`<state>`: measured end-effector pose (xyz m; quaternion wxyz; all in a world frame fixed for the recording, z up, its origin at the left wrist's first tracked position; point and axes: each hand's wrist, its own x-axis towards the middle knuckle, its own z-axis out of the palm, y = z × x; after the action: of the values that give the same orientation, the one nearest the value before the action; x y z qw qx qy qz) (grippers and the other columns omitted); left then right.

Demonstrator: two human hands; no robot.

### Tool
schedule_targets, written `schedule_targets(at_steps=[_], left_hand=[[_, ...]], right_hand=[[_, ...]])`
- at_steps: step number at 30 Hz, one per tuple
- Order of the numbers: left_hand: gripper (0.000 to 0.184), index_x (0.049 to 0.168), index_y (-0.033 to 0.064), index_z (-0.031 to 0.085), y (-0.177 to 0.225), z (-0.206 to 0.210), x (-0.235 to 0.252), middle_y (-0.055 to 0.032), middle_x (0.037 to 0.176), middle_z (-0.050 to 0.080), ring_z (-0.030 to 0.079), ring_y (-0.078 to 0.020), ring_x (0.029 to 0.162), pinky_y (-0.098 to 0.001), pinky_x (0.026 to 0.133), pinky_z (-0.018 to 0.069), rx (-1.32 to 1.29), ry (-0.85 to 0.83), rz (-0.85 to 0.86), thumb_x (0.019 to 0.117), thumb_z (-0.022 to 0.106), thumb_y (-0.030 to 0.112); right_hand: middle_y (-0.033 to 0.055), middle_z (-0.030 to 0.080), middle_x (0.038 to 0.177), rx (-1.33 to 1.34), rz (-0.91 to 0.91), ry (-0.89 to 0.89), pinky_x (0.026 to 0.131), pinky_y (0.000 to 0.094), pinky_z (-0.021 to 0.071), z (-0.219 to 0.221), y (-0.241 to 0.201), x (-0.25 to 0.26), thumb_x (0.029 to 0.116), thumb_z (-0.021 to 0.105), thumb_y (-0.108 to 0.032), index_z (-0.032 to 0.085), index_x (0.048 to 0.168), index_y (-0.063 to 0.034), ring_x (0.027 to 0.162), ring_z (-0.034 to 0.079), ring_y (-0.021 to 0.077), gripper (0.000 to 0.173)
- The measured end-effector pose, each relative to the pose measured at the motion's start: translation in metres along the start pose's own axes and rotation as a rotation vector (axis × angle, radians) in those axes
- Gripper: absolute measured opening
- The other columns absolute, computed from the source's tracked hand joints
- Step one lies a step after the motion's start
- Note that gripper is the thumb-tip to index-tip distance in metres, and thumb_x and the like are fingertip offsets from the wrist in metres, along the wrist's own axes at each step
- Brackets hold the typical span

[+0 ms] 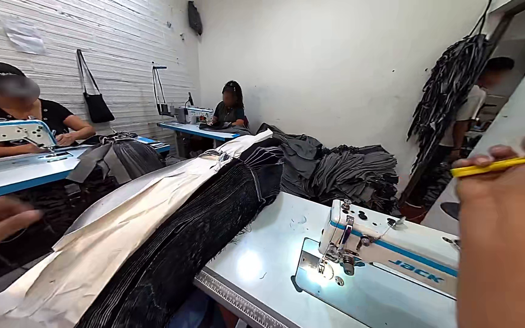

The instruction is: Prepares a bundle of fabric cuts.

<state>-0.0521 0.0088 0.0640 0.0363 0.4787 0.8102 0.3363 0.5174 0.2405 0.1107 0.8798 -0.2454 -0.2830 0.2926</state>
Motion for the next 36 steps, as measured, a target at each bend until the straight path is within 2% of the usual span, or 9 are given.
schedule_targets(at_steps=[2, 6, 9, 14, 17, 25, 29, 32, 36], left_hand=[[0.022, 0.115, -0.0087, 0.064, -0.033, 0.016, 0.068, -0.024, 0.102, 0.066, 0.063, -0.0307, 0.093, -0.0513, 0.09, 0.0497, 0.042, -0.167, 0.232, 0.1056, 0.055, 0.009], [0.036, 0.125, 0.0032, 0.068, 0.022, 0.061, 0.128, -0.0201, 0.126, 0.066, 0.063, -0.0383, 0.117, -0.0594, 0.105, 0.0459, 0.37, -0.539, 0.442, 0.1032, 0.063, 0.032], [0.05, 0.138, 0.0059, 0.061, 0.054, 0.108, 0.159, -0.0193, 0.14, 0.059, 0.057, -0.0379, 0.131, -0.0604, 0.111, 0.0413, 0.357, -0.59, 0.591, 0.1019, 0.064, 0.04], [0.087, 0.164, 0.016, 0.028, 0.057, 0.182, 0.199, -0.0104, 0.171, 0.024, 0.015, -0.0356, 0.159, -0.068, 0.123, 0.0078, 0.304, -0.746, 0.878, 0.0959, 0.062, 0.059], [0.091, 0.165, 0.0174, 0.024, 0.047, 0.196, 0.2, -0.011, 0.172, 0.019, 0.01, -0.0368, 0.159, -0.0712, 0.121, 0.0059, 0.256, -0.797, 0.95, 0.0955, 0.05, 0.07], [0.074, 0.157, 0.0137, 0.044, 0.036, 0.201, 0.192, -0.015, 0.163, 0.04, 0.031, -0.0441, 0.152, -0.0733, 0.116, 0.0231, 0.075, -0.678, 0.994, 0.0984, 0.056, 0.058], [0.067, 0.155, 0.0099, 0.046, 0.04, 0.193, 0.196, -0.0161, 0.161, 0.042, 0.032, -0.0452, 0.151, -0.0722, 0.118, 0.0194, -0.034, -0.791, 0.92, 0.1029, 0.052, 0.052], [0.046, 0.142, 0.001, 0.059, 0.06, 0.194, 0.236, -0.0215, 0.139, 0.062, 0.055, -0.0417, 0.133, -0.0617, 0.111, 0.0382, -0.236, -0.814, 0.728, 0.1062, 0.052, 0.029], [0.048, 0.139, -0.0025, 0.058, 0.105, 0.215, 0.361, -0.0238, 0.144, 0.055, 0.048, -0.0393, 0.14, -0.054, 0.117, 0.0348, 0.032, -0.726, 0.434, 0.1067, 0.055, 0.032]], right_hand=[[-0.0071, 0.053, 0.079, -0.083, -0.063, 0.023, 0.055, 0.0215, 0.0513, -0.001, 0.0, 0.025, 0.107, 0.048, -0.026, 0.036, 0.132, -0.0243, 0.056, 0.054, 0.0042, 0.028], [-0.0093, 0.053, 0.084, -0.517, -0.144, -0.307, 0.058, 0.0186, 0.0494, 0.025, 0.034, -0.02, 0.1065, 0.048, -0.022, 0.034, 0.144, -0.0151, 0.061, 0.052, -0.0013, 0.04], [0.0099, 0.063, 0.09, -0.938, -0.147, -0.746, 0.062, 0.0375, 0.0506, 0.055, 0.094, -0.076, 0.1002, 0.061, -0.016, 0.058, 0.129, 0.0017, 0.067, 0.056, 0.0141, 0.034], [0.0113, 0.061, 0.078, -1.181, -0.02, -1.051, 0.061, 0.0427, 0.0494, 0.153, 0.171, -0.098, 0.0976, 0.069, -0.013, 0.065, 0.105, 0.0004, 0.065, 0.057, 0.0207, 0.016], [0.015, 0.061, 0.082, -1.312, 0.105, -1.231, 0.067, 0.0474, 0.0505, 0.214, 0.221, -0.095, 0.0983, 0.07, -0.018, 0.065, 0.105, 0.0021, 0.07, 0.059, 0.0257, 0.022], [0.0252, 0.066, 0.123, -1.815, 0.436, -1.409, 0.099, 0.0595, 0.048, 0.317, 0.33, -0.157, 0.0967, 0.067, -0.038, 0.068, 0.118, 0.0033, 0.12, 0.062, 0.0403, 0.047], [0.0226, 0.067, 0.115, -1.653, 0.653, -1.3, 0.093, 0.0545, 0.0499, 0.302, 0.342, -0.114, 0.0958, 0.064, -0.021, 0.065, 0.119, 0.0041, 0.107, 0.065, 0.0345, 0.034], [0.0139, 0.066, 0.095, -1.39, 0.753, -1.191, 0.077, 0.0437, 0.0514, 0.277, 0.338, -0.108, 0.0948, 0.061, -0.014, 0.063, 0.114, 0.0028, 0.083, 0.064, 0.0231, 0.025], [0.0235, 0.069, 0.106, -1.623, 0.475, -1.479, 0.093, 0.0579, 0.0485, 0.289, 0.308, -0.152, 0.0969, 0.06, -0.018, 0.066, 0.117, 0.0016, 0.105, 0.066, 0.0385, 0.029]])
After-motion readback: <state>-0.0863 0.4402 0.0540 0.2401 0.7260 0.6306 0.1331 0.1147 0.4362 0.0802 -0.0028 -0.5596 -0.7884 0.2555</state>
